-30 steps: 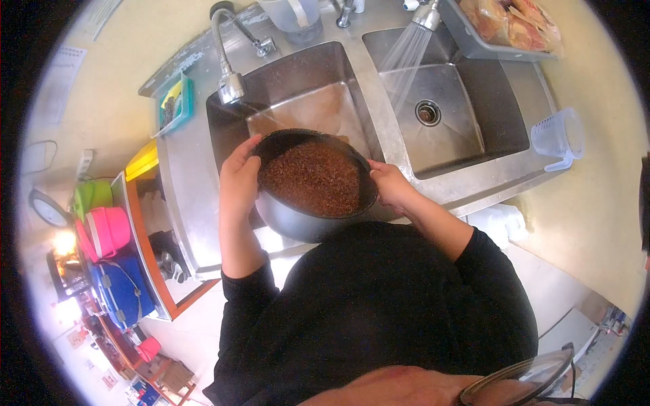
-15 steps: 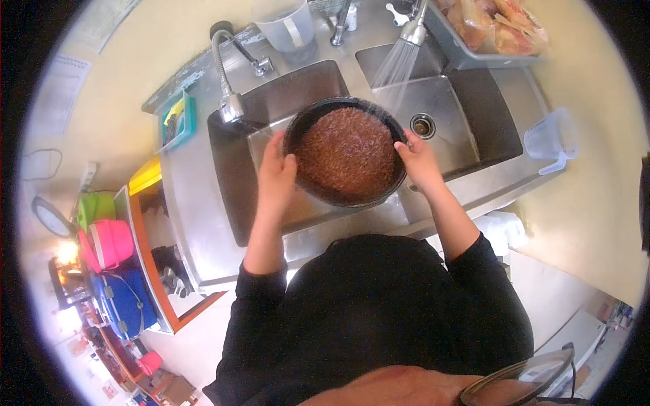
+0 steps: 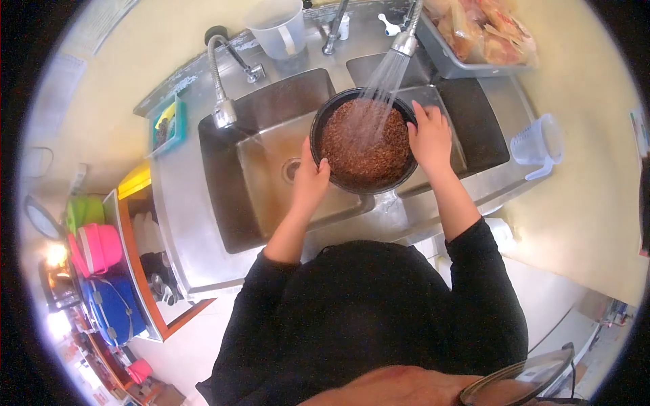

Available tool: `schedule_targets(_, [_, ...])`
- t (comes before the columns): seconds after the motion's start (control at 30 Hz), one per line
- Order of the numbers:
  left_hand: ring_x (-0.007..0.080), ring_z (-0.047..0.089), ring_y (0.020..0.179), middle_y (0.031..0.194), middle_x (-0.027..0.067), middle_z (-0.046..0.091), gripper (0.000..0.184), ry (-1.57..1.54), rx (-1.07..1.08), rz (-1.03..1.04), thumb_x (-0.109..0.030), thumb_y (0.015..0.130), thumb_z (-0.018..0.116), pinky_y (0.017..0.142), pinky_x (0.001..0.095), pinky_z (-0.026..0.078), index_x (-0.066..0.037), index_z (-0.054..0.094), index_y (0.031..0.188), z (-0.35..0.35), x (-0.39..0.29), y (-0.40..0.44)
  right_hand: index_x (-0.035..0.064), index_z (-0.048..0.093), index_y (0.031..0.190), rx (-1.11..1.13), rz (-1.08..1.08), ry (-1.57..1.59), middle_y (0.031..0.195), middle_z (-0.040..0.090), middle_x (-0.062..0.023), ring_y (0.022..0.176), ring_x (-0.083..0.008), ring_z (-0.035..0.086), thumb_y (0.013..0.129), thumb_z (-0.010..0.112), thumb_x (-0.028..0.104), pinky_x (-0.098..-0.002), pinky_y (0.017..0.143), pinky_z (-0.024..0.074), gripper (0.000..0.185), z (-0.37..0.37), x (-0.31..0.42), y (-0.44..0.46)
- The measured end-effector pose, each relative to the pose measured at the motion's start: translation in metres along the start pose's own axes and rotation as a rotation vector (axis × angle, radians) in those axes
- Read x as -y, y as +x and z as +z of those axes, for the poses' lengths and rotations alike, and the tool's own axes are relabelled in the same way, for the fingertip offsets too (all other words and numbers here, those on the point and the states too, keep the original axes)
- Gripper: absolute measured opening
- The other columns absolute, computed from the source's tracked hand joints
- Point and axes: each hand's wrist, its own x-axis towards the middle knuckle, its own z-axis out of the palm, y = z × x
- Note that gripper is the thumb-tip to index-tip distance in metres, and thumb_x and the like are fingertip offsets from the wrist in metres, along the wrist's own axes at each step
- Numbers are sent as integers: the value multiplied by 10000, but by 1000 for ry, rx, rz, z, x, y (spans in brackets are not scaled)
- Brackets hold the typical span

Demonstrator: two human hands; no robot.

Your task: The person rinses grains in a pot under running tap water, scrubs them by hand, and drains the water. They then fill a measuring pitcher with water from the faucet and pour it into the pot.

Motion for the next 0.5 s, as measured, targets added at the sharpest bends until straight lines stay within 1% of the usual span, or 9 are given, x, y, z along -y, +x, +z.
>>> schedule_targets(0.03, [365, 583, 1040, 1156, 261, 560, 614, 75, -34, 30, -112, 883, 467, 883, 391, 448, -73, 206, 1437, 1, 0, -1, 66, 597, 1139, -155, -140, -82, 1016, 634, -147, 900, -339, 612, 813, 569, 146, -415, 813, 481, 337, 0, 10, 1])
schedule_targets(0.13, [392, 614, 936, 1019, 275, 602, 612, 191, -76, 3, -129, 887, 457, 808, 414, 471, -67, 196, 1437, 1, -15, -6, 65, 576, 1143, 174, -261, 179, 1092, 594, -152, 956, -342, 586, 806, 552, 139, -418, 854, 462, 346, 24, 29, 16])
schedule_targets(0.23, [400, 629, 763, 847, 265, 621, 613, 232, -86, -3, -146, 889, 456, 706, 436, 480, -59, 195, 1437, 1, -9, -6, 17, 566, 1141, 230, -261, -45, 1097, 586, -176, 943, -366, 594, 830, 470, 166, -468, 843, 465, 358, 70, 31, 30])
schedule_targets(0.33, [380, 613, 649, 749, 247, 614, 604, 146, -88, -138, -145, 884, 466, 627, 435, 473, -43, 227, 1428, 5, -18, -7, -17, 591, 1074, 503, -171, -52, 1041, 611, -203, 988, -353, 595, 824, 457, 178, -445, 869, 462, 345, 115, 30, 46])
schedule_targets(0.37, [371, 608, 629, 727, 242, 608, 597, 147, -132, -111, -146, 883, 467, 611, 431, 470, -37, 239, 1424, 8, -17, -8, -22, 614, 1010, 637, -205, -34, 996, 619, -229, 1016, -345, 592, 813, 478, 198, -424, 889, 458, 325, 111, 34, 47])
schedule_targets(0.47, [349, 600, 589, 681, 234, 593, 578, 148, -232, -32, -145, 881, 470, 579, 421, 465, -20, 274, 1410, 16, -5, -7, -45, 545, 1138, 845, -247, 112, 1231, 538, -204, 1114, -359, 529, 832, 467, 195, -405, 951, 414, 397, 117, 37, 42])
schedule_targets(0.5, [345, 602, 590, 680, 235, 591, 572, 145, -254, -15, -143, 881, 469, 577, 419, 465, -16, 283, 1406, 18, -2, -7, -39, 569, 1119, 973, -516, 63, 1211, 552, -207, 1100, -357, 537, 833, 468, 194, -398, 938, 419, 383, 119, 34, 41])
